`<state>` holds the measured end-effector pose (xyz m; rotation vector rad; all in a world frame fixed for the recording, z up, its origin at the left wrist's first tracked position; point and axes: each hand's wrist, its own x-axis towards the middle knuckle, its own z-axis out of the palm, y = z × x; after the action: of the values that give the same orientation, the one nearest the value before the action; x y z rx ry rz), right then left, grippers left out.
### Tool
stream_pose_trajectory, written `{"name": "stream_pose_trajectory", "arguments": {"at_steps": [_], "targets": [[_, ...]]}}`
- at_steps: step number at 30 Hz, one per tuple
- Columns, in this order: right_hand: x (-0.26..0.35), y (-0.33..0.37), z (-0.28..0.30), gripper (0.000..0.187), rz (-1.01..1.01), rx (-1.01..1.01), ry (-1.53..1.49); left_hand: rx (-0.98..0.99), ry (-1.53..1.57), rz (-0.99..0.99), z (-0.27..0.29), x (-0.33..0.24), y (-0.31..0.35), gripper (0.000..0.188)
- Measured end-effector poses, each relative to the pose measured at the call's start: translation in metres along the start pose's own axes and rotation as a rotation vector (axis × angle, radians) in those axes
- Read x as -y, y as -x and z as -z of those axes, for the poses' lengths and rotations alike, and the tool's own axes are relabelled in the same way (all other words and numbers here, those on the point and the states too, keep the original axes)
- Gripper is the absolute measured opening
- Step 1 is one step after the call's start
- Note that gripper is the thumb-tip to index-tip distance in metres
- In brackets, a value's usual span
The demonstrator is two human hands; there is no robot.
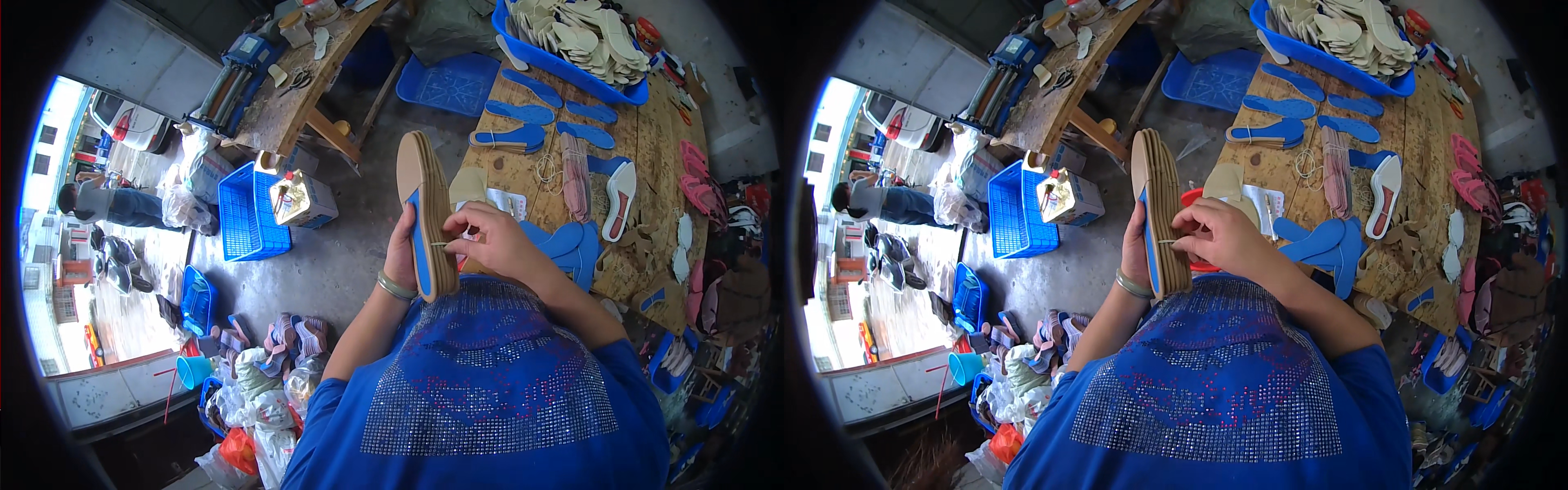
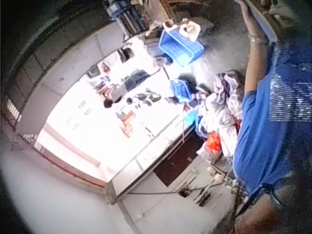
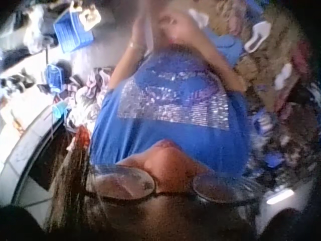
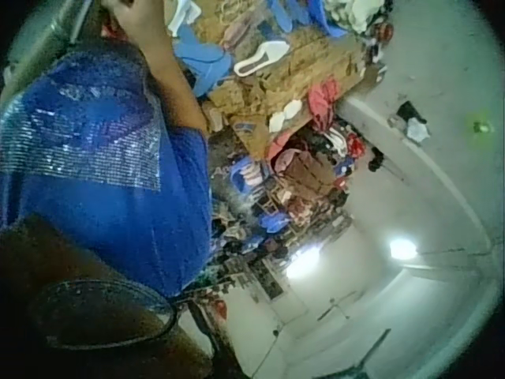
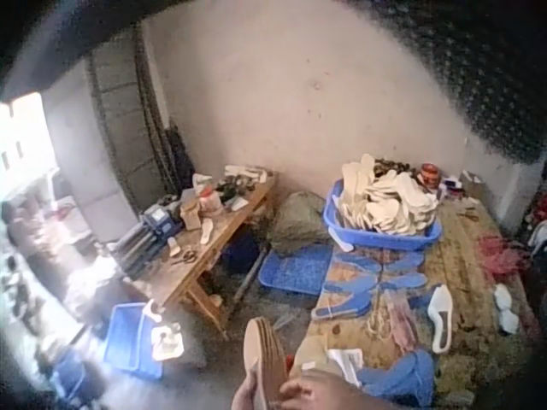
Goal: The person assembles slipper soles by hand, aligning beige and blue components and securing them with a rubber band. They then move to a sewing machine to stitch the soles together, handling the materials one at a time. Finally, they return to the table to bundle the finished soles with rubber bands.
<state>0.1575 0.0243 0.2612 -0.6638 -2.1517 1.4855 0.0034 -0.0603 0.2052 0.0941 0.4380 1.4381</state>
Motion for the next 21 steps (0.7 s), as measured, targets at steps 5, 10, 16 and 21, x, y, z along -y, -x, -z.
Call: {"name": "stream_pose_trajectory", "arguments": {"at_steps": [5, 10, 16, 21], "targets": [[-0.016, -0.008, 0.003, 0.015, 0.260, 0.176, 0.073, -0.038, -0.002, -0.047, 0.002, 0.002, -0.001, 0.060], [-0.007, -0.004, -0.004, 0.020, 0.239, 0.355, -0.172, -0.021, 0.009, -0.150, 0.022, -0.006, 0.000, 0.061], [0.001, 0.013, -0.021, 0.014, 0.249, 0.325, 0.049, -0.375, 0.023, -0.381, -0.001, -0.024, 0.016, 0.063], [-0.016, 0.012, -0.003, 0.016, -0.212, -0.003, -0.298, -0.380, 0.033, -0.378, 0.015, -0.054, 0.030, 0.058]]}}
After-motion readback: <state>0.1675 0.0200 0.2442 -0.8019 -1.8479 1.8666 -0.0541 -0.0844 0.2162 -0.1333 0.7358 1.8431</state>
